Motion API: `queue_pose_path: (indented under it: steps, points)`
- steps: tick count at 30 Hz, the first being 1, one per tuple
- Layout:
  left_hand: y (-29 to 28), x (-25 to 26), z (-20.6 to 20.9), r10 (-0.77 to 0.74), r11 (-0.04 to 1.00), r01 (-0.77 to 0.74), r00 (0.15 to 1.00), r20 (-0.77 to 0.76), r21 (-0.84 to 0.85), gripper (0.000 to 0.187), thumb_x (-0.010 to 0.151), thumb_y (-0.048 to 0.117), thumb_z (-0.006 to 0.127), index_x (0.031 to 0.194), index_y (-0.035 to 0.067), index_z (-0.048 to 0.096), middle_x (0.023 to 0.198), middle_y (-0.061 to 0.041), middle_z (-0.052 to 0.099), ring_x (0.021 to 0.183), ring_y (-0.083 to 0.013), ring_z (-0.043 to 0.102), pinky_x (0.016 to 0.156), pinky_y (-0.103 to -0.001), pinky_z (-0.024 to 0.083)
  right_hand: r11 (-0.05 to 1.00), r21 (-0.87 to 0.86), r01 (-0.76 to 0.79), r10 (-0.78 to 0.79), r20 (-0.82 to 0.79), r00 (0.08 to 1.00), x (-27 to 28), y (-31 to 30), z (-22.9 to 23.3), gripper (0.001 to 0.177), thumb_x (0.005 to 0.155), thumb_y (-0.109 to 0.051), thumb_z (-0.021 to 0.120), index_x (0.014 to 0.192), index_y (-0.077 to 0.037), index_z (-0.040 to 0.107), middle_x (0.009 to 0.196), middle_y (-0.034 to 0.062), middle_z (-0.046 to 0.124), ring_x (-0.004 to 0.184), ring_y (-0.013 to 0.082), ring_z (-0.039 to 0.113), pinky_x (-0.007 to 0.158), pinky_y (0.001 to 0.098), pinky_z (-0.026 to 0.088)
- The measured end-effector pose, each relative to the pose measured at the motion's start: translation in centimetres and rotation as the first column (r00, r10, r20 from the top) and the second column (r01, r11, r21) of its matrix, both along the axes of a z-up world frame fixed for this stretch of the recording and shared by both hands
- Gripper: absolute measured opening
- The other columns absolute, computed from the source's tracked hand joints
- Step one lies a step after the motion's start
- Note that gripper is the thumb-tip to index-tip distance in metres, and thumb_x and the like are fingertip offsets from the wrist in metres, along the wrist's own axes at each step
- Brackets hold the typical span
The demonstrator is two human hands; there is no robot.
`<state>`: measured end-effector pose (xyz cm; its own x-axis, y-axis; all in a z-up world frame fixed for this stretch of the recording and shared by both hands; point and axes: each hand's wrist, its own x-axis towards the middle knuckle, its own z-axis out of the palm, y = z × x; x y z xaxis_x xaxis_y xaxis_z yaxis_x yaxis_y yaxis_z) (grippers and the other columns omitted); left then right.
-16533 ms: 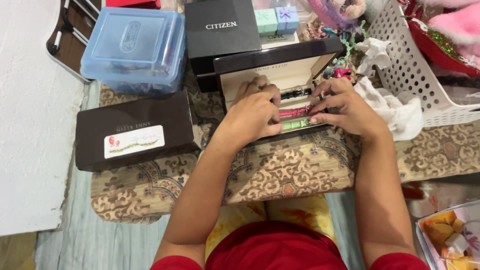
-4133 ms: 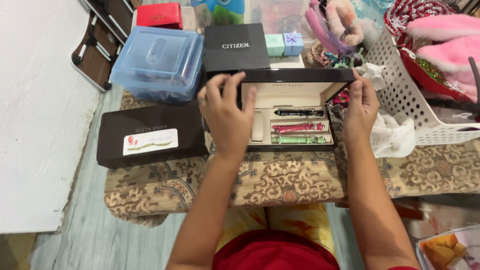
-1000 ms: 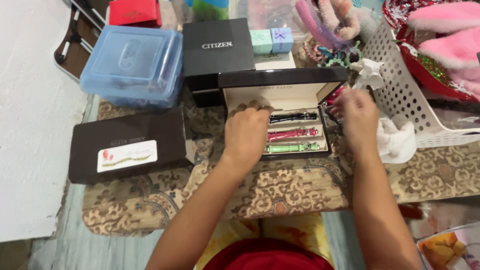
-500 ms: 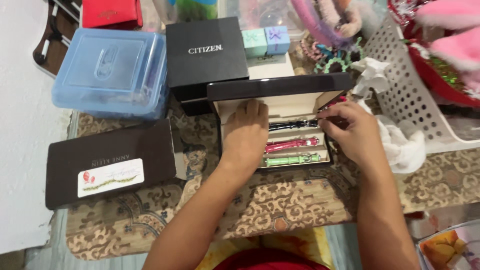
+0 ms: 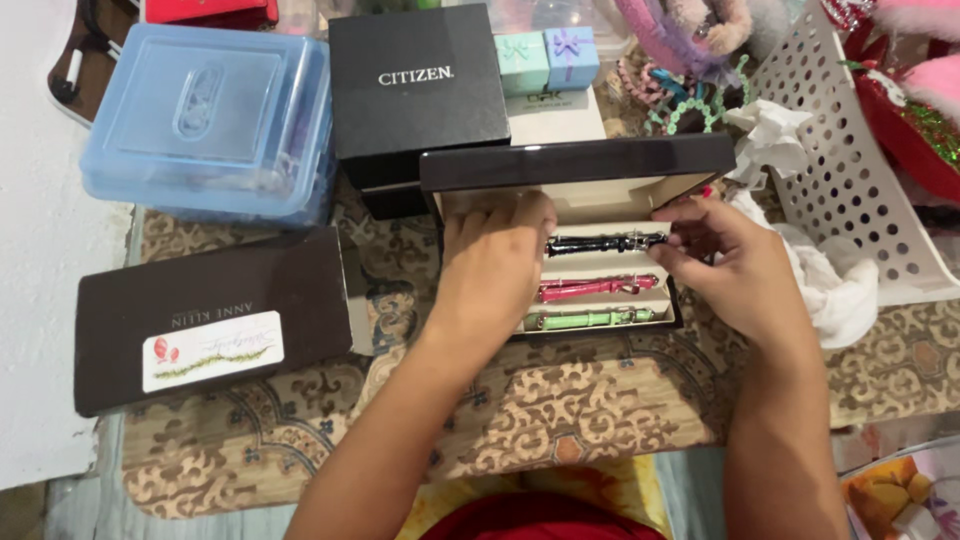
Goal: The person sits at a table and organizes personal accessories and their storage cases. They stack and align watch and jewelry boxes, wipe a box with a white cloth, open a box containing pens, handle the pens, and place sunglasses into a clear plastic container.
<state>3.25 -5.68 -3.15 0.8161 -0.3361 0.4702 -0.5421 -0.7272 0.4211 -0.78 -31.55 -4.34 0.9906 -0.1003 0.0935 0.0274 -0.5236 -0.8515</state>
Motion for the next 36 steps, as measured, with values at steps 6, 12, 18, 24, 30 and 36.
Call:
queue_pose_path:
  steps: [6, 12, 18, 24, 30, 36]
  points:
    - [1.1, 0.0, 0.8, -0.107, 0.993, 0.109, 0.992, 0.064, -0.032, 0.043, 0.082, 0.037, 0.074, 0.114, 0.010, 0.067, 0.109, -0.012, 0.070, 0.108, -0.0380, 0.064, 0.102, -0.054, 0.039, 0.952, 0.282, -0.119, 0.124, -0.001, 0.992, 0.1, -0.8, -0.7, 0.040, 0.088, 0.005, 0.072, 0.127, -0.002, 0.065, 0.098, -0.0008, 0.060, 0.086, 0.0057, 0.057, 0.074, 0.0208, 0.047]
    - [1.0, -0.6, 1.4, -0.130, 0.991, 0.130, 0.991, -0.031, 0.002, 0.035, 0.086, 0.038, 0.075, 0.112, 0.016, 0.077, 0.110, -0.009, 0.069, 0.101, -0.0335, 0.067, 0.099, -0.050, 0.045, 0.935, 0.322, -0.148, 0.167, -0.032, 0.985, 0.1, -1.0, -0.4, 0.035, 0.088, 0.008, 0.067, 0.122, -0.001, 0.063, 0.109, 0.0018, 0.067, 0.098, 0.0082, 0.064, 0.087, 0.0242, 0.054]
    - [1.9, -1.4, 2.9, -0.127, 0.985, 0.136, 0.988, -0.086, 0.110, 0.043, 0.081, 0.045, 0.079, 0.108, 0.013, 0.075, 0.091, -0.010, 0.070, 0.080, -0.0328, 0.070, 0.073, -0.046, 0.055, 0.846, 0.476, -0.241, 0.231, 0.081, 0.970, -0.4, -1.6, -0.7, 0.031, 0.088, 0.010, 0.071, 0.116, -0.001, 0.061, 0.115, 0.0057, 0.062, 0.102, 0.0135, 0.064, 0.089, 0.0293, 0.054]
    - [2.3, -1.1, 2.9, -0.190, 0.977, 0.194, 0.980, -0.059, 0.090, 0.043, 0.078, 0.042, 0.080, 0.108, 0.013, 0.074, 0.086, -0.009, 0.071, 0.081, -0.0313, 0.071, 0.071, -0.045, 0.054, 0.790, 0.537, -0.295, 0.271, 0.126, 0.954, -0.1, -2.1, -1.6, 0.033, 0.086, 0.013, 0.070, 0.115, 0.000, 0.060, 0.118, 0.0077, 0.061, 0.106, 0.0170, 0.065, 0.092, 0.0329, 0.056]
    - [3.1, -0.7, 3.4, -0.279, 0.960, 0.278, 0.957, -0.079, -0.017, 0.048, 0.074, 0.038, 0.082, 0.114, 0.015, 0.073, 0.088, -0.009, 0.072, 0.085, -0.0314, 0.071, 0.075, -0.044, 0.055, 0.814, 0.511, -0.275, 0.252, 0.116, 0.961, -0.1, -2.3, -1.7, 0.032, 0.087, 0.012, 0.069, 0.116, 0.001, 0.059, 0.119, 0.0087, 0.062, 0.107, 0.0170, 0.065, 0.093, 0.0321, 0.056]
    - [3.9, -0.4, 4.2, -0.316, 0.945, 0.288, 0.927, -0.203, -0.157, 0.033, 0.082, 0.025, 0.076, 0.113, 0.015, 0.074, 0.093, -0.009, 0.076, 0.085, -0.0283, 0.074, 0.076, -0.041, 0.057, 0.833, 0.495, -0.247, 0.239, 0.082, 0.968, 0.1, -2.3, -1.7, 0.029, 0.090, 0.012, 0.067, 0.117, 0.003, 0.059, 0.116, 0.0095, 0.064, 0.107, 0.0167, 0.066, 0.094, 0.0308, 0.056]
